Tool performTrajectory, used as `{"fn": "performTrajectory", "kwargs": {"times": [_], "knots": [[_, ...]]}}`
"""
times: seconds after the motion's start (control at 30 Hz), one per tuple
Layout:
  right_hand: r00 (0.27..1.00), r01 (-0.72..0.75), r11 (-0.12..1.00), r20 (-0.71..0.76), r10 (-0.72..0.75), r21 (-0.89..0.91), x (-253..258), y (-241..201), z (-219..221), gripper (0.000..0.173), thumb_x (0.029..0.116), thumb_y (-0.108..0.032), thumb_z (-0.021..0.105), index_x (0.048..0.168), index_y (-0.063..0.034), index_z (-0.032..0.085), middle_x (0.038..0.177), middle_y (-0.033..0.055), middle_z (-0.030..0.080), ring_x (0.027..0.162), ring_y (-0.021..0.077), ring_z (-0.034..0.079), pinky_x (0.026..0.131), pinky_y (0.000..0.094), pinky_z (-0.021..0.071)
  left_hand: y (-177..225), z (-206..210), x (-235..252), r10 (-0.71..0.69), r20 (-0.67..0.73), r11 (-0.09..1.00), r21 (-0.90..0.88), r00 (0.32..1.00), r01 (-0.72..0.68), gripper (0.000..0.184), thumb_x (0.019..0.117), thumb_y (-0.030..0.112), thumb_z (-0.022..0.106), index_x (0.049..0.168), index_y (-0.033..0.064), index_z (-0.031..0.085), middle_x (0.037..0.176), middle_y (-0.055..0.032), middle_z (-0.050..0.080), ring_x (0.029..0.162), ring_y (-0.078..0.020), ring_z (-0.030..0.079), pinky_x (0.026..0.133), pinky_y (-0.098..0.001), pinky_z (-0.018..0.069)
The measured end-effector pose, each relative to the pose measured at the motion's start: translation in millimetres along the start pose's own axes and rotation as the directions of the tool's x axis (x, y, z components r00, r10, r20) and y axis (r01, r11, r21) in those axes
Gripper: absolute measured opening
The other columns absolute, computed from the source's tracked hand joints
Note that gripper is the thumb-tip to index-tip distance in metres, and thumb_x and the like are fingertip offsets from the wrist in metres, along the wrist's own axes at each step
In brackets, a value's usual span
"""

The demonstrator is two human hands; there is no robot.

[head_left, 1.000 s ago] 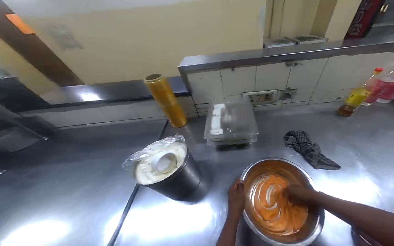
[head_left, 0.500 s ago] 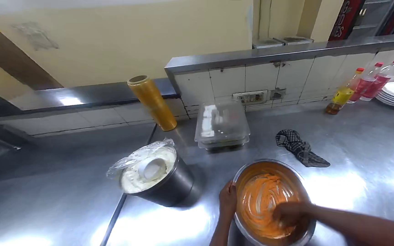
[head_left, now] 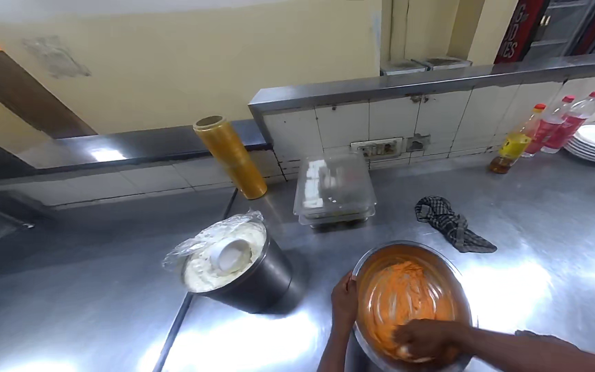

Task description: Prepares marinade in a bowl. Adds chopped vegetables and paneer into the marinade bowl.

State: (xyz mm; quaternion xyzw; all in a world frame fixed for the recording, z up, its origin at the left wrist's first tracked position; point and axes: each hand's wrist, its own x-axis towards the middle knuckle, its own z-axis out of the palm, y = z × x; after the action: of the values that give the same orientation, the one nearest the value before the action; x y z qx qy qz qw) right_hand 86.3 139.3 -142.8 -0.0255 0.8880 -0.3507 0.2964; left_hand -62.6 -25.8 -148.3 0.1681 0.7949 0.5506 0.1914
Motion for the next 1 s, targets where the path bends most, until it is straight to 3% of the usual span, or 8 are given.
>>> {"fn": "performTrajectory", "kwargs": {"times": [0.07, 0.2, 0.33, 0.43, 0.6, 0.67, 0.87, 1.0], "knots": [[0.996, -0.056, 0.996, 0.060, 0.061, -0.075, -12.5, 24.2, -34.2, 0.030, 0.1002, -0.006, 0.061, 0.125, 0.0087, 0.066, 0.121, 0.0320, 0.066, 0.115, 0.0467, 0.062, 0.100, 0.0628, 0.0451, 1.2, -2.1, 3.5, 0.019, 0.041, 1.000, 0.014, 0.999, -0.020, 0.035, 0.1090, 0.012, 0.043, 0.130, -0.0068, 0.063, 0.122, -0.0216, 0.068, 0.115, -0.0238, 0.065, 0.104, -0.0389, 0.0481], [0.994, -0.065, 0.998, -0.085, 0.065, 0.006, 21.0, 2.7, -13.6, 0.039, 0.1043, -0.006, 0.053, 0.141, 0.0070, 0.054, 0.148, 0.0302, 0.051, 0.137, 0.0455, 0.049, 0.116, 0.0593, 0.0362, 10.0, 2.5, 31.5, 0.011, 0.114, 0.989, 0.144, 0.993, -0.028, 0.034, 0.1083, 0.015, 0.046, 0.126, -0.0046, 0.066, 0.113, -0.0213, 0.070, 0.106, -0.0276, 0.067, 0.099, -0.0447, 0.0497], [0.992, -0.039, 0.998, -0.120, 0.033, -0.052, 1.6, -3.3, -26.2, 0.026, 0.1005, -0.004, 0.057, 0.121, 0.0074, 0.069, 0.120, 0.0302, 0.067, 0.116, 0.0461, 0.063, 0.103, 0.0618, 0.0442, 15.7, -7.9, 49.3, 0.075, 0.049, 0.978, 0.191, 0.996, -0.083, 0.043, 0.1041, 0.026, 0.059, 0.137, -0.0021, 0.059, 0.123, -0.0216, 0.064, 0.103, -0.0301, 0.066, 0.094, -0.0458, 0.0530], [0.906, -0.217, 0.975, -0.361, 0.222, 0.054, -2.1, -4.6, -45.5, 0.028, 0.1017, -0.005, 0.053, 0.124, 0.0070, 0.064, 0.128, 0.0277, 0.063, 0.123, 0.0408, 0.060, 0.108, 0.0554, 0.0436, 10.9, -21.7, -5.1, -0.016, -0.073, 0.999, 0.031, 0.997, 0.018, 0.047, 0.1095, 0.025, 0.044, 0.145, -0.0068, 0.048, 0.142, -0.0289, 0.052, 0.128, -0.0376, 0.056, 0.109, -0.0490, 0.0457], [0.885, -0.370, 0.925, -0.271, 0.378, 0.082, -0.2, -4.4, -65.0, 0.030, 0.1039, -0.013, 0.049, 0.117, 0.0086, 0.065, 0.118, 0.0300, 0.064, 0.112, 0.0437, 0.062, 0.096, 0.0599, 0.0463, -6.4, 9.3, -124.3, -0.233, 0.023, 0.930, -0.286, 0.972, 0.230, 0.049, 0.1078, 0.009, 0.040, 0.154, -0.0058, 0.031, 0.131, -0.0299, 0.054, 0.107, -0.0333, 0.063, 0.088, -0.0492, 0.0551], [0.861, -0.446, 0.895, -0.260, 0.438, 0.031, 16.3, -13.5, -84.6, 0.037, 0.1078, -0.019, 0.046, 0.120, 0.0106, 0.064, 0.123, 0.0313, 0.064, 0.117, 0.0452, 0.061, 0.100, 0.0604, 0.0459, -17.6, 13.6, -117.2, -0.235, 0.064, 0.884, -0.401, 0.970, 0.241, 0.052, 0.1083, 0.008, 0.039, 0.158, -0.0014, 0.029, 0.151, -0.0262, 0.045, 0.125, -0.0288, 0.060, 0.100, -0.0450, 0.0526], [0.992, -0.107, 0.977, -0.080, 0.094, -0.186, 61.6, -83.5, -22.0, 0.032, 0.1032, -0.013, 0.054, 0.121, 0.0128, 0.060, 0.124, 0.0351, 0.061, 0.119, 0.0526, 0.059, 0.096, 0.0697, 0.0453, -3.1, 0.8, -26.7, -0.184, 0.073, 0.915, -0.353, 0.980, 0.197, 0.042, 0.1098, 0.011, 0.037, 0.147, -0.0066, 0.046, 0.146, -0.0242, 0.051, 0.130, -0.0259, 0.055, 0.109, -0.0414, 0.0443], [0.970, 0.239, 0.926, 0.120, -0.213, -0.293, 4.7, -27.2, 12.1, 0.025, 0.1019, -0.006, 0.057, 0.119, 0.0101, 0.066, 0.133, 0.0286, 0.061, 0.128, 0.0468, 0.056, 0.107, 0.0606, 0.0437, 8.9, -1.4, 15.2, -0.123, 0.068, 0.986, -0.104, 0.990, 0.130, 0.029, 0.1086, 0.012, 0.044, 0.117, -0.0074, 0.064, 0.105, -0.0185, 0.065, 0.095, -0.0215, 0.062, 0.088, -0.0391, 0.0504]]}}
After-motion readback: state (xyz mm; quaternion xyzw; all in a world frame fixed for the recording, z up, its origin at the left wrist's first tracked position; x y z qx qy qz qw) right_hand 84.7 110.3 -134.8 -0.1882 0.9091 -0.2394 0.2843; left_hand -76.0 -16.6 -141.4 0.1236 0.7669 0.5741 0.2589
